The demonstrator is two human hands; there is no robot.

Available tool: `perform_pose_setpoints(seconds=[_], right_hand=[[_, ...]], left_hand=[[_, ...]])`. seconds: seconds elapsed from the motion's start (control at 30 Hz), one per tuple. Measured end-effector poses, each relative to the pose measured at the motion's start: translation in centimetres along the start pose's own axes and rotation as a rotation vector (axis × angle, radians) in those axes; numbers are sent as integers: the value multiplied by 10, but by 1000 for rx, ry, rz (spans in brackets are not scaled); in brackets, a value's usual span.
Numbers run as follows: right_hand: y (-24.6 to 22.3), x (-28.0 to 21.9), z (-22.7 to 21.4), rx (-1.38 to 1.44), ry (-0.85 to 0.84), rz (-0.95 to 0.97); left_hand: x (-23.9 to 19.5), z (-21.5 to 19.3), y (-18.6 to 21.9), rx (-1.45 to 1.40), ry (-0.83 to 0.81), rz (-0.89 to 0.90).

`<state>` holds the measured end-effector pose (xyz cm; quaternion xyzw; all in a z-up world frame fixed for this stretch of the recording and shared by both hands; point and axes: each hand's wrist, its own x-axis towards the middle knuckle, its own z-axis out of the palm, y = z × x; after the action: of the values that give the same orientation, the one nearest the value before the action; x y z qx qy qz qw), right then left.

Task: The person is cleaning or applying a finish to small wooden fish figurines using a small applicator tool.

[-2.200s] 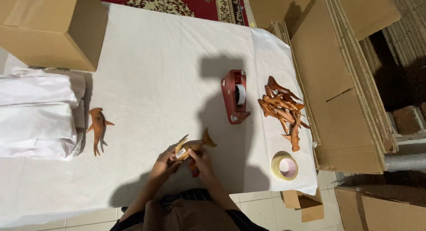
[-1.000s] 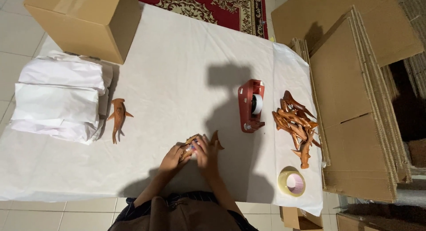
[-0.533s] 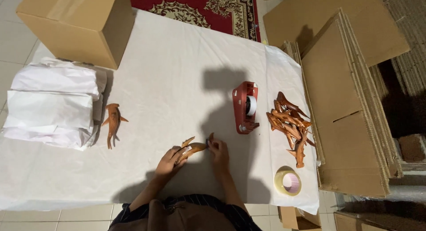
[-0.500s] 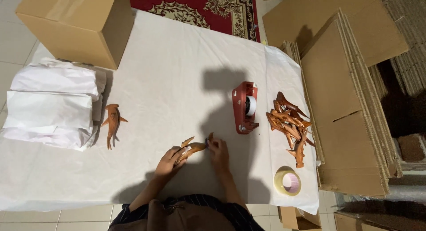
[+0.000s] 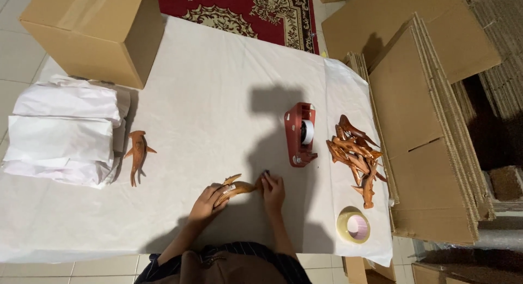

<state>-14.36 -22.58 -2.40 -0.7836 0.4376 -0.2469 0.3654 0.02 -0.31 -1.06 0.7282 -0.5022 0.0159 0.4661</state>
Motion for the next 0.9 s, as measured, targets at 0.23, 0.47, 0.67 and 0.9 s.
perform_pose_setpoints(seconds=[0.23, 0.47, 0.67, 0.9], right_hand=[[-11, -51, -21, 69, 172, -145], [-24, -30, -13, -63, -41, -342], [32, 27, 6, -151, 126, -179], [-12, 0, -19, 128, 52, -97]], left_hand=[[-2, 3, 1, 67, 28, 65], [-6, 11, -7, 116, 45, 79], [3, 0, 7, 126, 26, 47], [12, -12, 22, 76, 52, 10]])
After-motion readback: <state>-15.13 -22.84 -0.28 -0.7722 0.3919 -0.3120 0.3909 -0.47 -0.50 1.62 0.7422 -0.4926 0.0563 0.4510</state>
